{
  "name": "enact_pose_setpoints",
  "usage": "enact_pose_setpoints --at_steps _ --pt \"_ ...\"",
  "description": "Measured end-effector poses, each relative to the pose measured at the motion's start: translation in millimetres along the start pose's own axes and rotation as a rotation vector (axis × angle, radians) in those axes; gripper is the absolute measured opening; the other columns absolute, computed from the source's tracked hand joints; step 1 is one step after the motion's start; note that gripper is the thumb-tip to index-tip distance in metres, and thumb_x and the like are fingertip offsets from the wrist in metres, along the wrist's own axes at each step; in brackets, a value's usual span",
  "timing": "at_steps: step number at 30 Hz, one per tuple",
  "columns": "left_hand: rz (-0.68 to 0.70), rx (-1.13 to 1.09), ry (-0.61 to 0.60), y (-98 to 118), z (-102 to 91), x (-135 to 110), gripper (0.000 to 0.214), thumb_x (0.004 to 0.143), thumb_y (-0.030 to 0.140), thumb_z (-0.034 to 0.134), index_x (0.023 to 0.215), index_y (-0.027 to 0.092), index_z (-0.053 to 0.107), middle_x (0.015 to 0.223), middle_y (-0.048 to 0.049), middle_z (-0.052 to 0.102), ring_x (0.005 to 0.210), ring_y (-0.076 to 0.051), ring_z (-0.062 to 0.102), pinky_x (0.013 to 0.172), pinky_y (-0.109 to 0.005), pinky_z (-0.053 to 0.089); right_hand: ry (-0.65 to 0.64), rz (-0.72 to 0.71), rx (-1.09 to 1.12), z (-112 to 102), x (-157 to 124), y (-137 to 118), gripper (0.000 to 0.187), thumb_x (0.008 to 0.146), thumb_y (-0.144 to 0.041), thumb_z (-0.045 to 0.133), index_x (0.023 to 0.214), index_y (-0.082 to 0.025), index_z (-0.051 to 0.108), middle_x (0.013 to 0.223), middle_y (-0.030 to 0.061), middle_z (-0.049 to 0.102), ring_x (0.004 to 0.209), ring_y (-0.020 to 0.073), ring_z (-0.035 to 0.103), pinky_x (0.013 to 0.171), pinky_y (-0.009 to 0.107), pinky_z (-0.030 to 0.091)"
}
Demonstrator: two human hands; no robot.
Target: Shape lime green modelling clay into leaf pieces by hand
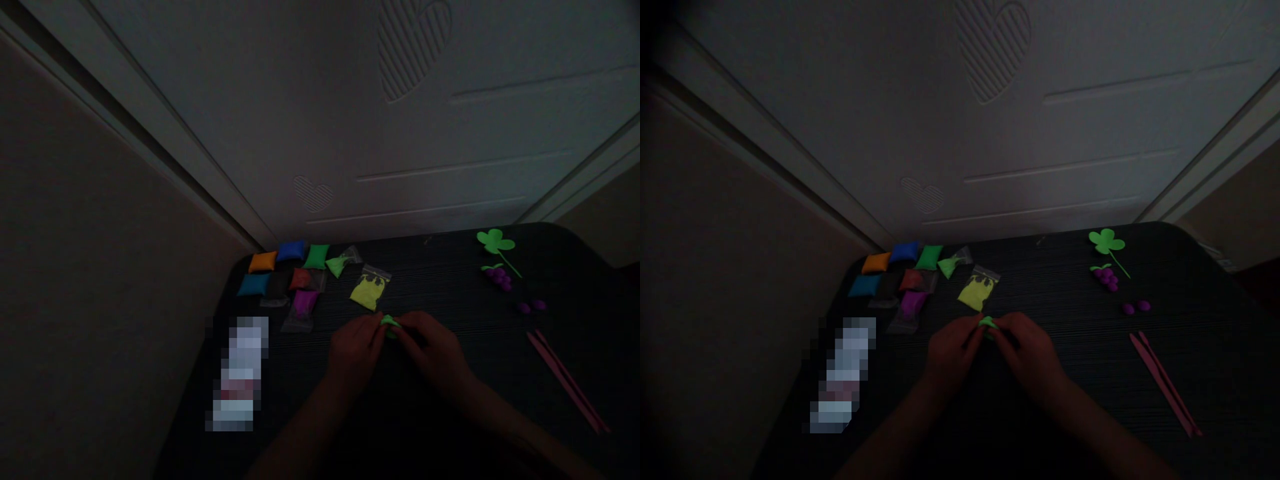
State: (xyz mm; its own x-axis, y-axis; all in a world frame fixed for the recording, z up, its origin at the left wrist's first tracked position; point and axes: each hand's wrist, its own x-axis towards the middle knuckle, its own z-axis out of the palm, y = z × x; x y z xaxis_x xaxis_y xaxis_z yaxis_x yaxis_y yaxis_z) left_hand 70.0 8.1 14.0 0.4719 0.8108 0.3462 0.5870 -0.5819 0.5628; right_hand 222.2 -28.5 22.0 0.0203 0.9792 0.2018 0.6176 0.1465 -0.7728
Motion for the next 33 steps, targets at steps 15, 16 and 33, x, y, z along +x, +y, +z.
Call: enact_pose_setpoints --at_steps 15,16,33 --pt "-0.665 -0.873 -0.187 6 -9.5 14 0.036 0.074 0.037 0.046 0.101 0.015 0.054 0.089 -0.0061 0.062 0.059 -0.010 0.057 0.056 -0.025 0.049 0.031 0.010 0.015 -5 1 -1 0.016 0.078 -0.029 0.044 0.087 -0.023 0.056 0.084 0.0031 0.060 0.078 0.0154 0.056 0.070 0.030 0.045" --pt "-0.703 -0.941 -0.210 6 -9.3 15 0.038 0.073 0.037 0.049 0.103 0.014 0.053 0.091 -0.0071 0.061 0.062 -0.011 0.058 0.057 -0.025 0.049 0.041 0.006 0.019 -4 0 -1 0.016 0.078 -0.029 0.044 0.087 -0.024 0.056 0.084 0.0030 0.060 0.079 0.0154 0.056 0.070 0.030 0.045" --pt "-0.622 -0.952 -0.280 3 -9.9 13 0.026 0.066 0.035 0.057 0.081 0.014 0.059 0.065 -0.0006 0.059 0.058 -0.010 0.053 0.057 -0.021 0.042 -0.142 0.239 0.305 -5 3 -2 0.022 0.074 -0.035 0.050 0.090 -0.021 0.052 0.082 0.0019 0.060 0.072 0.0135 0.057 0.064 0.026 0.047"
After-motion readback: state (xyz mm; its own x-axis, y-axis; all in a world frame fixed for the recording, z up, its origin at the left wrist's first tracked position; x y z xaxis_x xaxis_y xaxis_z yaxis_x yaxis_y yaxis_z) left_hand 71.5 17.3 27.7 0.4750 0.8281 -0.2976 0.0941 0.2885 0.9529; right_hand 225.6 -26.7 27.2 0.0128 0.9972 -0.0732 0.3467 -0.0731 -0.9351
